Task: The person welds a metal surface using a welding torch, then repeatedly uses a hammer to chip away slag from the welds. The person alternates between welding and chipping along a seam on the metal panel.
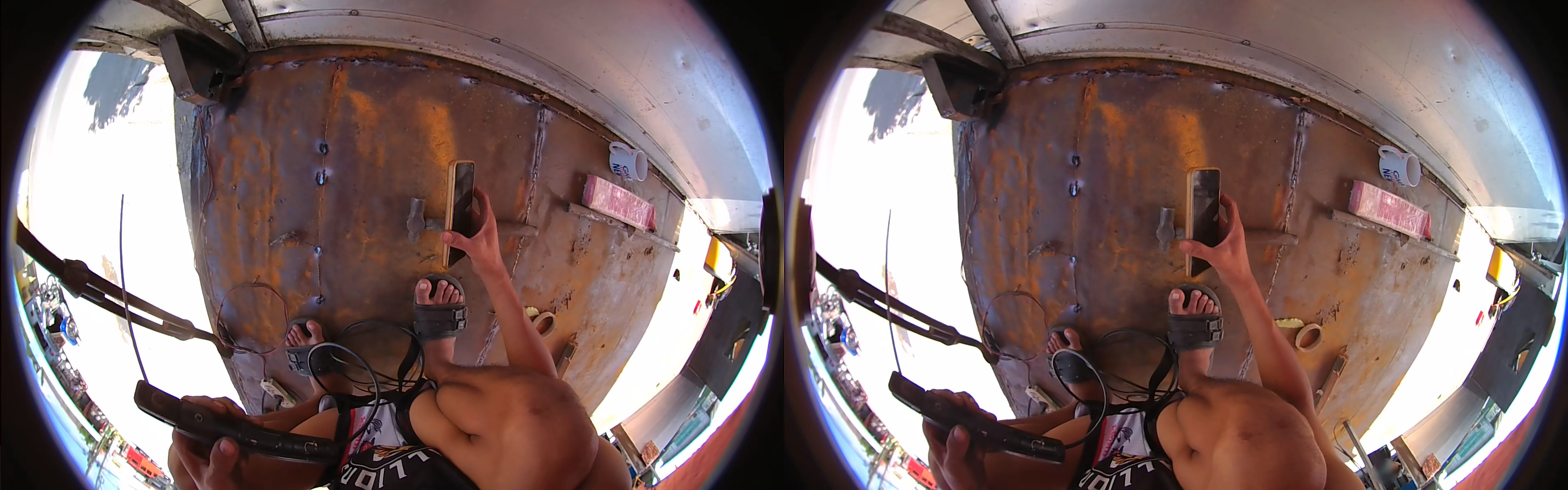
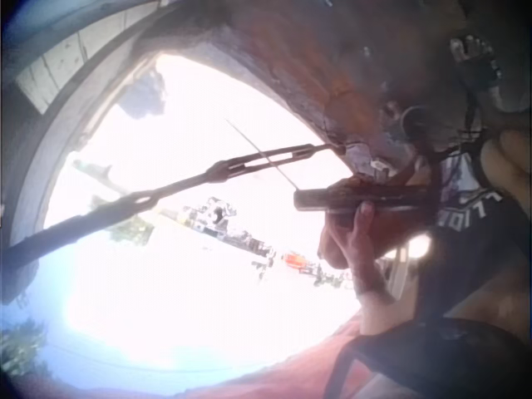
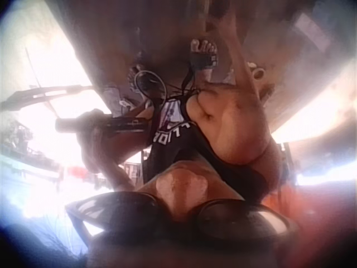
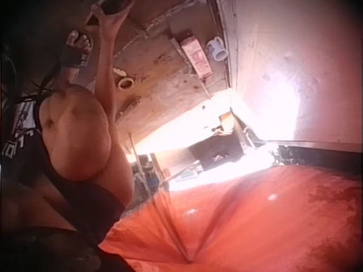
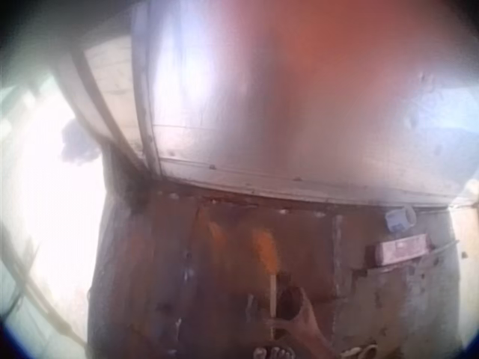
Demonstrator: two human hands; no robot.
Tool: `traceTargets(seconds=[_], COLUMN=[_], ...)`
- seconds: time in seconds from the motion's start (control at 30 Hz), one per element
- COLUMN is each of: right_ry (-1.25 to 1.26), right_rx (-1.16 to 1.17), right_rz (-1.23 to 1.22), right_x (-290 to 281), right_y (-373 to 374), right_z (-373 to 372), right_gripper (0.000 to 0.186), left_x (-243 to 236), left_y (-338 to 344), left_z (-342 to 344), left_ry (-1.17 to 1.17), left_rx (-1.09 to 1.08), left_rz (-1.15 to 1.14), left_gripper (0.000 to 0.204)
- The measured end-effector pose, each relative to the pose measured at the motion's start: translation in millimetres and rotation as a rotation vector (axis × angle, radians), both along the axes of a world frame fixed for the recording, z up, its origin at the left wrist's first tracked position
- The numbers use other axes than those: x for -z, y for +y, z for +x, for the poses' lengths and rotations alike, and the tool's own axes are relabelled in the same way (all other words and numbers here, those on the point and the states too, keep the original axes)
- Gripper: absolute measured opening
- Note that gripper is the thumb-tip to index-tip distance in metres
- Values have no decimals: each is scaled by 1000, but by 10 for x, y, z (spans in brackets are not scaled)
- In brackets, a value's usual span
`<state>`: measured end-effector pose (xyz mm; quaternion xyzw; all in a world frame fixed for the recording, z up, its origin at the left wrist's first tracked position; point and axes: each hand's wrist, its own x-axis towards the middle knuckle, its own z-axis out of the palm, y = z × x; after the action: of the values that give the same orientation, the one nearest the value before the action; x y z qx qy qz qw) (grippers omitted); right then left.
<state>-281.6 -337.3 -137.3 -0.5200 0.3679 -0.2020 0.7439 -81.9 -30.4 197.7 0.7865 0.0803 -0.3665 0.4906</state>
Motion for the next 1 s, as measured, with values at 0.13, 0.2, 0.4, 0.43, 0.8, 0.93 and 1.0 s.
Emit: traceTargets(seconds=[0.13, 0.2, 0.4, 0.43, 0.8, 0.93, 1.0], right_ry=[-606, -711, -536, -547, -371, -487, -484], right_rx=[-193, -222, -210, -204, -179, -18, -19], right_rz=[701, 832, 778, 819, 774, 1026, 994], right_x=[-78, -147, -288, -270, -356, -287, -231], right_y=[-113, -121, -134, -118, 138, 115, 110], right_z=[6, 69, 302, 301, 202, 138, 133], right_gripper=[99, 98, 89, 87, 75, 66, 63], left_x=[31, 6, 255, 265, 249, 365, 361], left_y=[-7, 0, -159, -154, -353, -282, -422], left_z=[0, 31, -193, -213, -219, -205, -301], left_ry=[-19, 15, -842, -915, -1087, -1219, -1177], left_rx=[11, 34, 149, 148, 254, 295, 116], left_rz=[-26, -18, 439, 437, 82, 42, 273], left_gripper=[63, 64, 28, 27, 31, 31, 31])
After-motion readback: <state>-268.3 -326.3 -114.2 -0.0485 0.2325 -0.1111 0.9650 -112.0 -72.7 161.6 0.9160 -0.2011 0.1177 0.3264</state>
